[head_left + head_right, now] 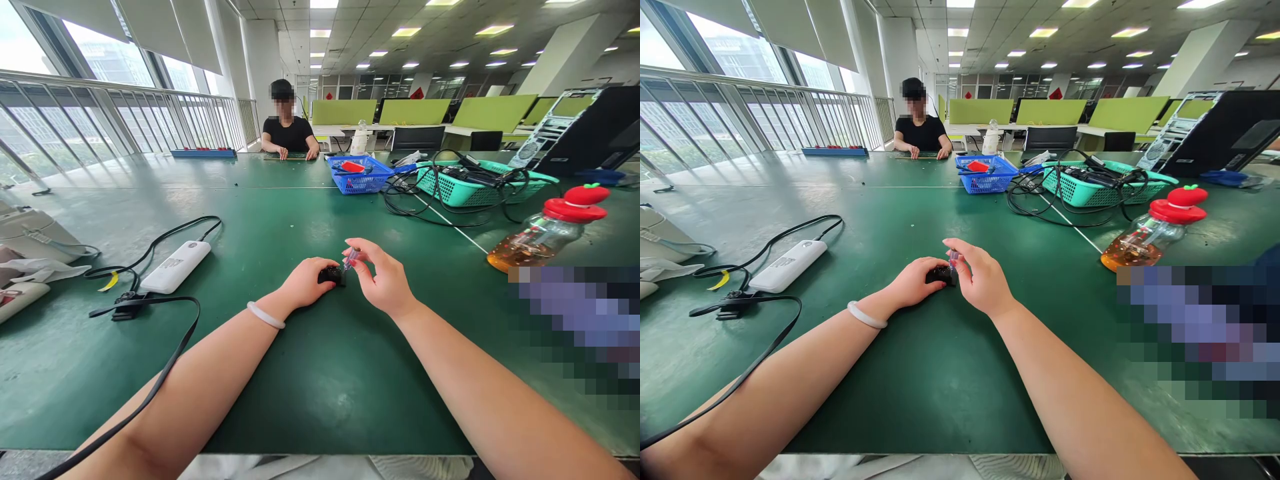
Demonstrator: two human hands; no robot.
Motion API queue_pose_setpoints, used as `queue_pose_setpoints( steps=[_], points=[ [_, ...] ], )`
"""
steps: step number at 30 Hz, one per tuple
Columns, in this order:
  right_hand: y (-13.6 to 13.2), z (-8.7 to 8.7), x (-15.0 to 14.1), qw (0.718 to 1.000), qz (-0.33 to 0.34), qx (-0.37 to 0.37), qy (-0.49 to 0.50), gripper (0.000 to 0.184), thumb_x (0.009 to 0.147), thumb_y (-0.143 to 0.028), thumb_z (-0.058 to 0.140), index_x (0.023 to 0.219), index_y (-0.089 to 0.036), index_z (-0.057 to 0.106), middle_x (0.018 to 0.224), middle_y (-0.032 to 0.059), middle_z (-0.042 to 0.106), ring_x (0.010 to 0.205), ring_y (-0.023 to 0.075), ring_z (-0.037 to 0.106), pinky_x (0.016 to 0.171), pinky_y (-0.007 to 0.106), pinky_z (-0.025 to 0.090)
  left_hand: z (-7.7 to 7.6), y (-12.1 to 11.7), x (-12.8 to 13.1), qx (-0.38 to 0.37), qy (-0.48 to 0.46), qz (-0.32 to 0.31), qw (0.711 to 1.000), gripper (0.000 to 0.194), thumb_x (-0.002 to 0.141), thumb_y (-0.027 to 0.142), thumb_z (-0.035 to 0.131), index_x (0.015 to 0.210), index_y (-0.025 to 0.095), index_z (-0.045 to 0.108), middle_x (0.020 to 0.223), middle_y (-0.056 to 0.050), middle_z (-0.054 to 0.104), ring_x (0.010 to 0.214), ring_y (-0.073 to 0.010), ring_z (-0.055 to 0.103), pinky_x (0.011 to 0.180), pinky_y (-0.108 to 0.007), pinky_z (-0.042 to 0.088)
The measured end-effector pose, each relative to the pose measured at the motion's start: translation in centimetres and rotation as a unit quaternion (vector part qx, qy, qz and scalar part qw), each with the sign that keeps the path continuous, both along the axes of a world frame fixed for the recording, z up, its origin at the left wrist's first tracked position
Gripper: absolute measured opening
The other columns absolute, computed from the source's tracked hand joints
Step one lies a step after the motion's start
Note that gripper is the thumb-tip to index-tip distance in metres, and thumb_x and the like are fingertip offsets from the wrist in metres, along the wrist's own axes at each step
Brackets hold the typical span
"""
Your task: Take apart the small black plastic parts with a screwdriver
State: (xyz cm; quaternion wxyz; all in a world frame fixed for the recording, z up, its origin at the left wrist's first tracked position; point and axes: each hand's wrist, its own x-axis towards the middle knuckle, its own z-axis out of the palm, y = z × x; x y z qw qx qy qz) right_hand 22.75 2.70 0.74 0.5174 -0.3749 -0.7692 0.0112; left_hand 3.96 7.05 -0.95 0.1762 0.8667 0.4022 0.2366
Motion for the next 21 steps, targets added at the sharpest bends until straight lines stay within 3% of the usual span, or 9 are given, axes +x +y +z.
queue_pose_setpoints(
  steps=[4,7,14,21],
  points=[
    [-0.7,0.4,-0.7,0.996,0.018,0.089,-0.017,0.041,0.092,-0.010,0.051,0.127,-0.030,0.051,0.108,0.0018,0.073,0.089,0.0161,0.072,0.084,0.033,0.060,-0.1,0.0,0.1,0.008,0.001,0.004,1.000,0.037,0.079,0.020,0.069,0.115,0.021,0.066,0.114,-0.007,0.072,0.106,-0.0248,0.066,0.100,-0.040,0.050],
    [-0.9,0.5,-1.3,0.994,0.017,0.110,-0.018,0.039,0.091,-0.010,0.053,0.125,-0.030,0.050,0.107,0.0013,0.073,0.087,0.0156,0.072,0.082,0.032,0.060,-0.1,0.0,0.1,0.006,-0.004,-0.006,1.000,0.027,0.081,0.021,0.067,0.108,0.020,0.068,0.102,-0.005,0.073,0.098,-0.0238,0.067,0.092,-0.037,0.052],
    [-0.4,-0.2,-1.6,0.998,0.006,0.045,-0.035,0.026,0.092,-0.020,0.055,0.115,-0.029,0.055,0.099,0.0013,0.073,0.081,0.0176,0.071,0.078,0.034,0.060,0.1,0.0,0.1,0.020,0.010,-0.009,1.000,0.016,0.084,0.027,0.067,0.098,0.019,0.067,0.093,-0.004,0.072,0.089,-0.0227,0.066,0.082,-0.035,0.051],
    [-0.4,-0.3,-1.8,0.999,0.023,-0.029,0.010,0.027,0.091,-0.021,0.054,0.117,-0.029,0.052,0.103,0.0024,0.072,0.086,0.0177,0.072,0.083,0.034,0.060,0.0,0.0,0.1,0.022,0.021,0.003,1.000,0.022,0.082,0.026,0.068,0.103,0.019,0.066,0.095,-0.006,0.072,0.091,-0.0243,0.066,0.086,-0.037,0.052]
  ],
)
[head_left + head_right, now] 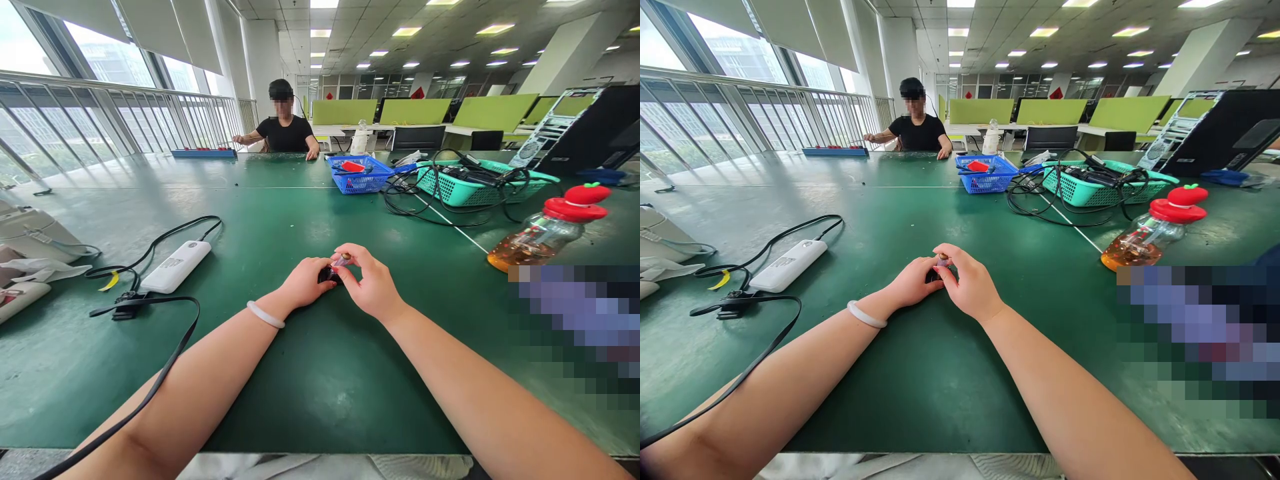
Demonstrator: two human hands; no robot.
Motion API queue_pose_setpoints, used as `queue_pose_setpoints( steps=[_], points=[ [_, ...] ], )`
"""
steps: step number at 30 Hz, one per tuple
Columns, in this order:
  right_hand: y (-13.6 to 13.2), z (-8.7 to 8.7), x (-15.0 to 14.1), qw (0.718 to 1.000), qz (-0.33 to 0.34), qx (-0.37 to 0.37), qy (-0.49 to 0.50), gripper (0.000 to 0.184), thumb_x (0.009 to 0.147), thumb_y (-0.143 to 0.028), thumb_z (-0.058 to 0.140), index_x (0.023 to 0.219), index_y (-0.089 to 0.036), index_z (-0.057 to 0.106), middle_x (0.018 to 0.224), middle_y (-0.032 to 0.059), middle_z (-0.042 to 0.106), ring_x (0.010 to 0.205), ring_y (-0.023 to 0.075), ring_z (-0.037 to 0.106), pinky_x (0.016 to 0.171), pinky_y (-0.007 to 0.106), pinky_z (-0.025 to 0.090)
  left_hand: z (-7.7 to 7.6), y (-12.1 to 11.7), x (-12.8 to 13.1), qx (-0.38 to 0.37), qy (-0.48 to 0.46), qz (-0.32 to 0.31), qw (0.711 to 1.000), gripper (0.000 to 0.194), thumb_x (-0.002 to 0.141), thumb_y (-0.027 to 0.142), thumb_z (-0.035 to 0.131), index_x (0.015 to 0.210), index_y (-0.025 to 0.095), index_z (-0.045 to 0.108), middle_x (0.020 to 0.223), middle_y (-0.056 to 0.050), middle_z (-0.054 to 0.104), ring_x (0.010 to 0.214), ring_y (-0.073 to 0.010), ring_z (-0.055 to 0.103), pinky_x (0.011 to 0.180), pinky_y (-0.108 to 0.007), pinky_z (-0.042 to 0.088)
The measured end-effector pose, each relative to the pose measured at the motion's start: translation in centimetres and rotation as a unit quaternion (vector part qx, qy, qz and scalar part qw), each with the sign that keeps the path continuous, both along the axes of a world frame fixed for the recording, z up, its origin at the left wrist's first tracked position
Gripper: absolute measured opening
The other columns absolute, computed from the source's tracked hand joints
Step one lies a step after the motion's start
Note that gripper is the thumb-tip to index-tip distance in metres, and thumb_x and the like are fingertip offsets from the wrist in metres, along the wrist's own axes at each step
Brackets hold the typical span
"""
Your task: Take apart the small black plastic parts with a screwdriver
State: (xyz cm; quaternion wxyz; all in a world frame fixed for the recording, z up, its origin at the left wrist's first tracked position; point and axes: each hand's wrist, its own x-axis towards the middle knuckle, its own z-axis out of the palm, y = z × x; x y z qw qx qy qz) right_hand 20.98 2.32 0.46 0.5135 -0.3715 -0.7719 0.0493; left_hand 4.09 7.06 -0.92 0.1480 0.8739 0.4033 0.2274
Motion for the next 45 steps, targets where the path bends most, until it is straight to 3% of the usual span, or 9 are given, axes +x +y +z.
queue_pose_setpoints(
  steps=[9,13,19,30,45],
  points=[
    [0.8,-0.4,0.7,0.995,-0.001,-0.070,0.068,0.037,0.088,-0.020,0.058,0.124,-0.027,0.048,0.096,0.0018,0.071,0.085,0.0173,0.072,0.086,0.037,0.059,-0.1,0.1,-0.1,0.000,-0.005,-0.009,1.000,0.034,0.081,0.025,0.070,0.114,0.018,0.066,0.106,-0.006,0.074,0.099,-0.0249,0.067,0.095,-0.040,0.050],
    [0.0,0.0,0.3,0.999,0.000,-0.019,0.051,0.035,0.090,-0.021,0.057,0.124,-0.028,0.049,0.098,0.0019,0.071,0.086,0.0169,0.071,0.086,0.036,0.059,-0.1,0.0,-0.1,-0.006,-0.012,-0.015,1.000,0.028,0.082,0.022,0.068,0.109,0.018,0.067,0.104,-0.006,0.074,0.099,-0.0248,0.067,0.094,-0.039,0.050],
    [-0.1,0.4,0.6,0.992,-0.071,0.067,0.083,0.036,0.093,-0.024,0.055,0.127,-0.027,0.045,0.102,0.0061,0.070,0.089,0.0189,0.070,0.085,0.038,0.059,-0.3,0.1,-0.1,-0.012,-0.007,0.001,1.000,0.035,0.082,0.028,0.068,0.117,0.020,0.066,0.115,-0.008,0.072,0.107,-0.0258,0.065,0.099,-0.042,0.049],
    [1.4,-0.6,1.6,0.987,-0.094,-0.033,0.128,0.035,0.090,-0.029,0.059,0.122,-0.025,0.046,0.100,0.0051,0.070,0.086,0.0190,0.071,0.084,0.040,0.058,0.0,-0.2,-0.2,-0.021,0.005,0.012,1.000,0.037,0.086,0.026,0.063,0.122,0.022,0.064,0.120,-0.006,0.070,0.111,-0.0260,0.062,0.102,-0.042,0.048],
    [1.5,-0.4,1.8,0.971,-0.080,-0.078,0.212,0.033,0.087,-0.030,0.061,0.117,-0.025,0.047,0.093,0.0029,0.071,0.084,0.0185,0.071,0.083,0.039,0.057,0.5,-0.6,-0.1,-0.024,0.021,0.024,0.999,0.037,0.087,0.028,0.062,0.124,0.023,0.063,0.117,-0.006,0.071,0.110,-0.0259,0.063,0.100,-0.040,0.050]
  ],
)
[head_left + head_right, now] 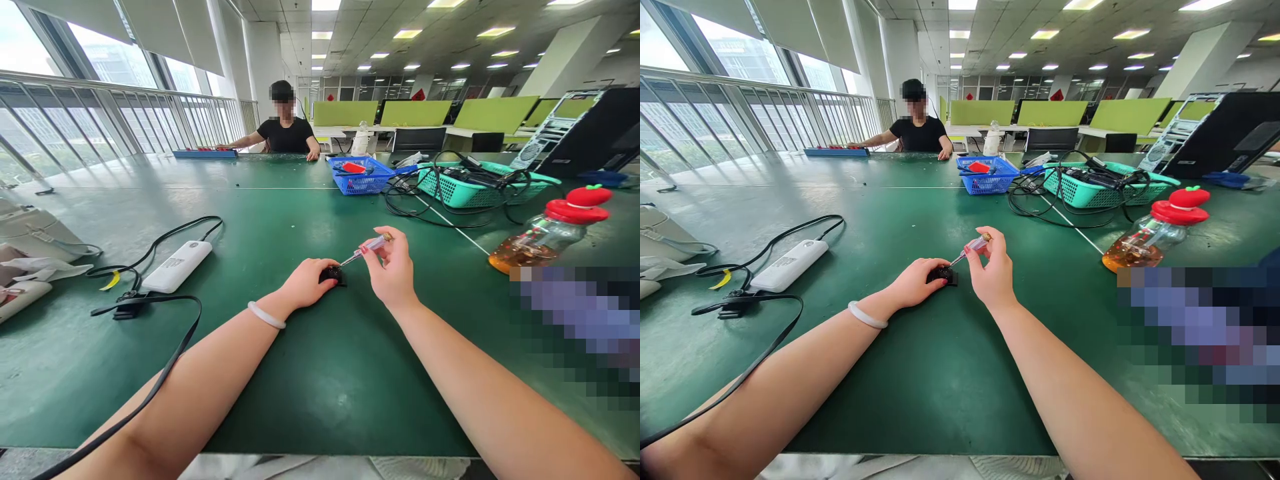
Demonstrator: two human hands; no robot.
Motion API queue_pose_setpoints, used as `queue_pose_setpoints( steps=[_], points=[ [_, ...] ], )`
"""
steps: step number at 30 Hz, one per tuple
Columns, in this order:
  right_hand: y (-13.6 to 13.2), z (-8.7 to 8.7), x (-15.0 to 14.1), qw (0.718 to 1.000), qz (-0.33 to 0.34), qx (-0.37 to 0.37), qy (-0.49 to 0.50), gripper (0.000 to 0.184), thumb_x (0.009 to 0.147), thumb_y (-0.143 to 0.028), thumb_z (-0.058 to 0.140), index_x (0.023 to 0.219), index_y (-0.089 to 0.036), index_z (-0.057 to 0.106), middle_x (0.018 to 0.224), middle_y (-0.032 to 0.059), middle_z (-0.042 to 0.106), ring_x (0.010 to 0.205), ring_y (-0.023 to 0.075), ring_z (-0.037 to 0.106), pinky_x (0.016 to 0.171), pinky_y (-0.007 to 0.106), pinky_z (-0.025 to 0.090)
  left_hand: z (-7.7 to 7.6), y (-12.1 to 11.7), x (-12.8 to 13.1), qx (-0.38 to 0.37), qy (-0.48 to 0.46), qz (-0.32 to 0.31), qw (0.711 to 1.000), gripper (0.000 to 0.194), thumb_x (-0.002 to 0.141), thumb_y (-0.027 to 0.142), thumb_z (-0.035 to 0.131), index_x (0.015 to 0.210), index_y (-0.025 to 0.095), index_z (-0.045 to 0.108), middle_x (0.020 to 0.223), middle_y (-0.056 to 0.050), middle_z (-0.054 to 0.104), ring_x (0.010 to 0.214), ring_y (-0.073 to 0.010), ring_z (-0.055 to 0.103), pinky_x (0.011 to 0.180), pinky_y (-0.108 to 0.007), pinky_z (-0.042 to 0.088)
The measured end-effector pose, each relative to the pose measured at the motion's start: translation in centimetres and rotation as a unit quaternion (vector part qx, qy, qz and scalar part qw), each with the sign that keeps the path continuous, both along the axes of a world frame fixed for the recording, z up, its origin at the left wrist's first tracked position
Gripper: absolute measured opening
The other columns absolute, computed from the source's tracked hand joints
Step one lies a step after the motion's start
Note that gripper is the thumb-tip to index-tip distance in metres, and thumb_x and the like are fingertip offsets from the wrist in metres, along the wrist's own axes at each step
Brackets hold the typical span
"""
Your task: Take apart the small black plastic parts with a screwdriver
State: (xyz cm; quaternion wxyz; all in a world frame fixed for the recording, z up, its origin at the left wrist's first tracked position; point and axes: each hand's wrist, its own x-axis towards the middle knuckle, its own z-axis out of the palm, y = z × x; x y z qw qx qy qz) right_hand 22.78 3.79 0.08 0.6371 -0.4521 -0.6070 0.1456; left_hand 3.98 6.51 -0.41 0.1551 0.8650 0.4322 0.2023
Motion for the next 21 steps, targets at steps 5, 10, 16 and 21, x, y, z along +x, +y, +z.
queue_pose_setpoints(
  steps=[5,10,16,21],
  points=[
    [0.16,0.01,0.11,1.000,0.011,-0.011,0.007,0.036,0.087,-0.031,0.061,0.119,-0.026,0.046,0.094,0.0031,0.070,0.083,0.0189,0.071,0.085,0.041,0.057,-0.18,0.19,-0.01,0.001,0.000,-0.005,1.000,0.036,0.087,0.028,0.061,0.123,0.023,0.064,0.119,-0.005,0.070,0.111,-0.0263,0.062,0.101,-0.040,0.050],
    [0.49,-0.27,0.34,0.999,0.013,-0.033,0.029,0.042,0.086,-0.033,0.062,0.125,-0.026,0.045,0.095,0.0044,0.072,0.088,0.0212,0.072,0.090,0.045,0.056,-0.16,0.17,-0.06,-0.003,-0.002,-0.006,1.000,0.038,0.087,0.029,0.063,0.124,0.021,0.063,0.120,-0.007,0.070,0.112,-0.0266,0.061,0.103,-0.041,0.049],
    [0.35,-0.12,0.26,0.997,0.031,-0.057,0.040,0.044,0.089,-0.035,0.059,0.128,-0.025,0.041,0.092,0.0046,0.074,0.092,0.0233,0.074,0.094,0.048,0.054,-0.13,0.17,-0.09,-0.009,0.001,-0.006,1.000,0.039,0.087,0.029,0.063,0.126,0.021,0.062,0.121,-0.007,0.069,0.113,-0.0270,0.061,0.103,-0.041,0.048],
    [0.23,0.23,0.22,0.997,0.029,-0.065,0.032,0.047,0.088,-0.035,0.061,0.130,-0.025,0.042,0.089,0.0042,0.075,0.089,0.0235,0.074,0.094,0.048,0.055,-0.19,0.21,-0.07,-0.014,0.003,-0.002,1.000,0.041,0.087,0.030,0.064,0.127,0.021,0.061,0.122,-0.007,0.069,0.115,-0.0274,0.060,0.103,-0.041,0.048]
  ],
)
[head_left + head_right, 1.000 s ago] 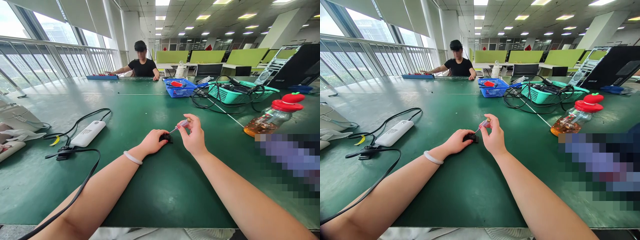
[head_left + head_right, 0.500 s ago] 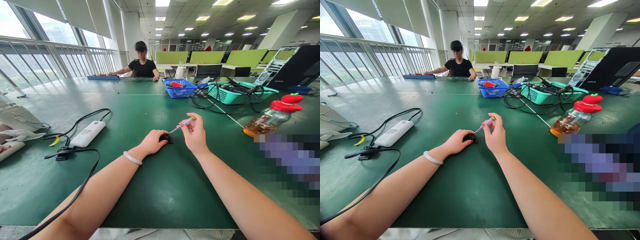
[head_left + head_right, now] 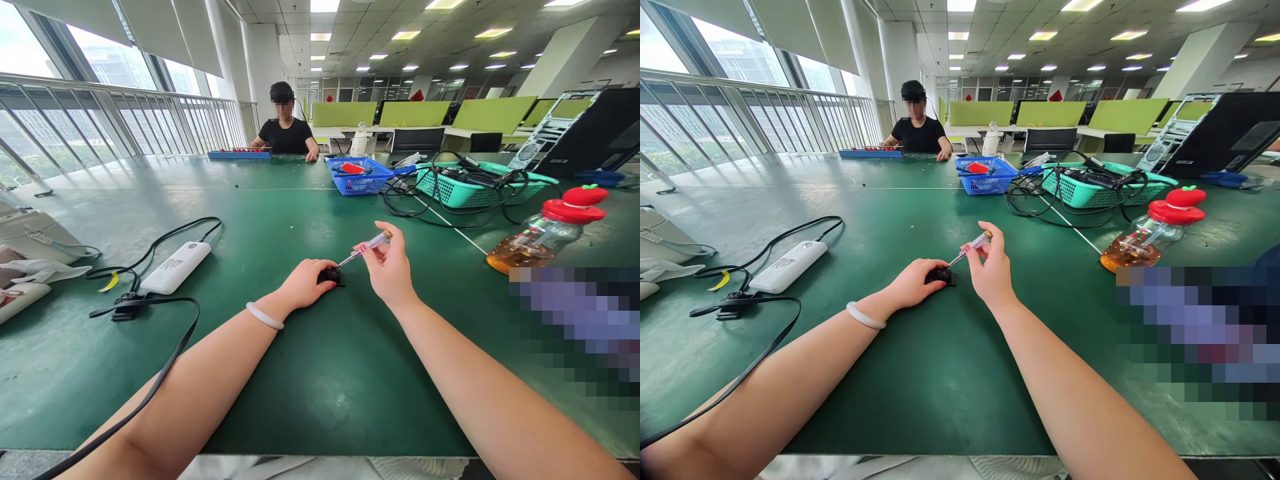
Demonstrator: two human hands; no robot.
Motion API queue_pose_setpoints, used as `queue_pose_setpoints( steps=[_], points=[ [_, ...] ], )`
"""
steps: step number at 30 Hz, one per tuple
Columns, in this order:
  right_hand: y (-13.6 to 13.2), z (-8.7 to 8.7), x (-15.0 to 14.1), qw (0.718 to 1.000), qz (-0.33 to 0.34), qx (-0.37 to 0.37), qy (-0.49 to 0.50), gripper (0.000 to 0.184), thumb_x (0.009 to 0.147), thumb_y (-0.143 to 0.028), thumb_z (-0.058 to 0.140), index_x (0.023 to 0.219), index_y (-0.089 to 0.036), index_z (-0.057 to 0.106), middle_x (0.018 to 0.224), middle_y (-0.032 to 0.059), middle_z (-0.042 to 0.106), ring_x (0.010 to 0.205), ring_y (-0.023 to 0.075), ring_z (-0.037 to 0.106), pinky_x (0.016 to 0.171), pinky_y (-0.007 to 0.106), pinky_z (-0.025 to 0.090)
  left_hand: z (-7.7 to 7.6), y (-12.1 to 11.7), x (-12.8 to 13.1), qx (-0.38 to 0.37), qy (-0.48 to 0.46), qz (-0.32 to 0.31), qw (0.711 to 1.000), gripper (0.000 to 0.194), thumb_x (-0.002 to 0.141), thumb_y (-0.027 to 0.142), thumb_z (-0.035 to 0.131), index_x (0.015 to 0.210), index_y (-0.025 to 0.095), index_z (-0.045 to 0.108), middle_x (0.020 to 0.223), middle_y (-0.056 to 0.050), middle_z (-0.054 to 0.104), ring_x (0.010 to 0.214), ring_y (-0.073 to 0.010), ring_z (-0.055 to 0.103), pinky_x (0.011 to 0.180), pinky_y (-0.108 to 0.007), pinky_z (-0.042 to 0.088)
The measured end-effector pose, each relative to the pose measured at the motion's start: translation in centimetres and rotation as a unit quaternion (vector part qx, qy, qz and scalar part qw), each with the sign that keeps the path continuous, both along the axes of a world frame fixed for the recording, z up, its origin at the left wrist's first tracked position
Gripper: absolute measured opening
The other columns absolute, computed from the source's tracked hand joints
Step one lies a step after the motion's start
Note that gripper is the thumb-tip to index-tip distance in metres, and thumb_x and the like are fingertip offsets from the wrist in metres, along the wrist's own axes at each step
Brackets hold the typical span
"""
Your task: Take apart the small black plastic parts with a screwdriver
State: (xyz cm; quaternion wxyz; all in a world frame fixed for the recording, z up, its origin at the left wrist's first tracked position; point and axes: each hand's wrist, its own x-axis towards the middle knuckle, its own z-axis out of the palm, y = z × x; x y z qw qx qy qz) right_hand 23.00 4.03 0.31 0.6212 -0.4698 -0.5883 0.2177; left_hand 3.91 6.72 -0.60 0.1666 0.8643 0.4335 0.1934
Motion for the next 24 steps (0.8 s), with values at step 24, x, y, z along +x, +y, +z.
queue_pose_setpoints(
  steps=[24],
  points=[
    [2.6,-1.9,2.5,0.979,-0.006,-0.150,0.141,0.059,0.064,-0.058,0.079,0.103,-0.024,0.050,0.079,-0.0025,0.071,0.076,0.0215,0.074,0.092,0.048,0.053,0.1,0.0,0.0,0.003,-0.006,-0.007,1.000,0.036,0.085,0.029,0.064,0.121,0.024,0.065,0.119,-0.005,0.070,0.112,-0.0269,0.061,0.101,-0.041,0.049]
  ],
)
